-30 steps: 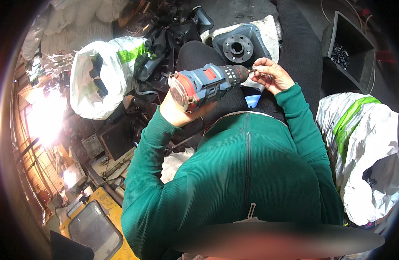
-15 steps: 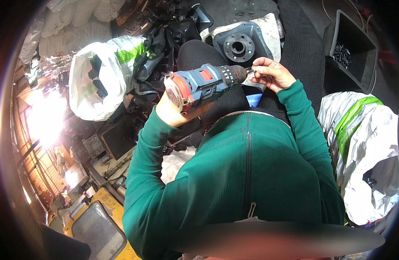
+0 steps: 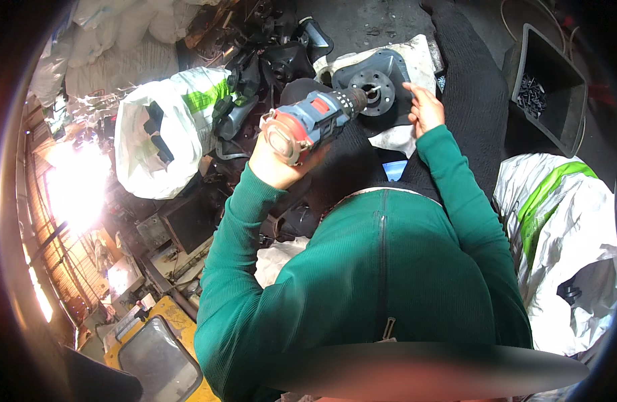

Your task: The person sits on the floor and uses a cordless drill to fasten screws into black plastic components. They repeatedly pick up parts, align them, and drive screws to secure them together.

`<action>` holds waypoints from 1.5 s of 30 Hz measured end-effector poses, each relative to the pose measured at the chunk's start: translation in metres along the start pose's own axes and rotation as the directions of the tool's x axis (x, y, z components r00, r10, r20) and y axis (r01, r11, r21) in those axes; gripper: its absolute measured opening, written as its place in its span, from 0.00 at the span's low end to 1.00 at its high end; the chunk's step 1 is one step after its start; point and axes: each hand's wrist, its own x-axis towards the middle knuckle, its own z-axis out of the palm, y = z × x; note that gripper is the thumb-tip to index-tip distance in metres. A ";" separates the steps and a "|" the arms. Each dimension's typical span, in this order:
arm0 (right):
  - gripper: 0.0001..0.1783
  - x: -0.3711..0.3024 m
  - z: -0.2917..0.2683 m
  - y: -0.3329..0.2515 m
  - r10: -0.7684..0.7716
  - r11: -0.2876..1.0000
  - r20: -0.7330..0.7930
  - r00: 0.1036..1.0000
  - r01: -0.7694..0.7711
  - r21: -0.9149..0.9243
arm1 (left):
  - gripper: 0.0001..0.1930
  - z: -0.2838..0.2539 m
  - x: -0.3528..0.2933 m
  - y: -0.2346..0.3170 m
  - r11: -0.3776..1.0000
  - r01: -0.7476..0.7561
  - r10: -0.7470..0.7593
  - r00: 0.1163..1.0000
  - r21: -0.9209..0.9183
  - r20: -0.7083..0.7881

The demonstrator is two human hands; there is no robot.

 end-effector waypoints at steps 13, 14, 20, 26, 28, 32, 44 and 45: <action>0.18 0.043 0.036 0.024 -0.656 0.537 0.171 0.735 0.613 -0.579 | 0.20 0.019 0.068 -0.024 0.963 0.224 -0.187 0.956 -0.152 0.224; 0.17 0.042 0.036 0.024 -0.651 0.540 0.171 0.740 0.610 -0.580 | 0.20 0.022 0.072 -0.031 0.976 0.186 -0.156 0.960 -0.111 0.232; 0.14 0.043 0.042 0.025 -0.665 0.584 0.115 0.738 0.610 -0.536 | 0.27 0.011 0.098 -0.034 0.999 0.048 -0.039 0.956 -0.023 0.291; 0.11 0.045 0.042 0.023 -0.683 0.597 0.089 0.725 0.623 -0.505 | 0.26 0.004 0.121 -0.019 0.968 0.206 -0.131 0.901 -0.141 0.414; 0.10 0.046 0.039 0.023 -0.696 0.577 0.102 0.710 0.638 -0.510 | 0.31 0.005 0.127 -0.022 0.990 0.069 -0.016 0.924 -0.124 0.382; 0.11 0.046 0.038 0.021 -0.703 0.571 0.106 0.703 0.647 -0.505 | 0.31 0.004 0.137 -0.019 0.978 0.147 -0.071 0.904 -0.151 0.423; 0.24 0.047 0.038 0.024 -0.506 0.615 0.141 0.851 0.470 -0.633 | 0.33 0.010 0.043 0.006 0.970 0.189 -0.154 0.965 -0.154 0.211; 0.26 0.048 0.036 0.016 -0.459 0.653 0.163 0.873 0.456 -0.605 | 0.35 0.010 0.026 0.013 0.950 0.231 -0.179 0.954 -0.208 0.238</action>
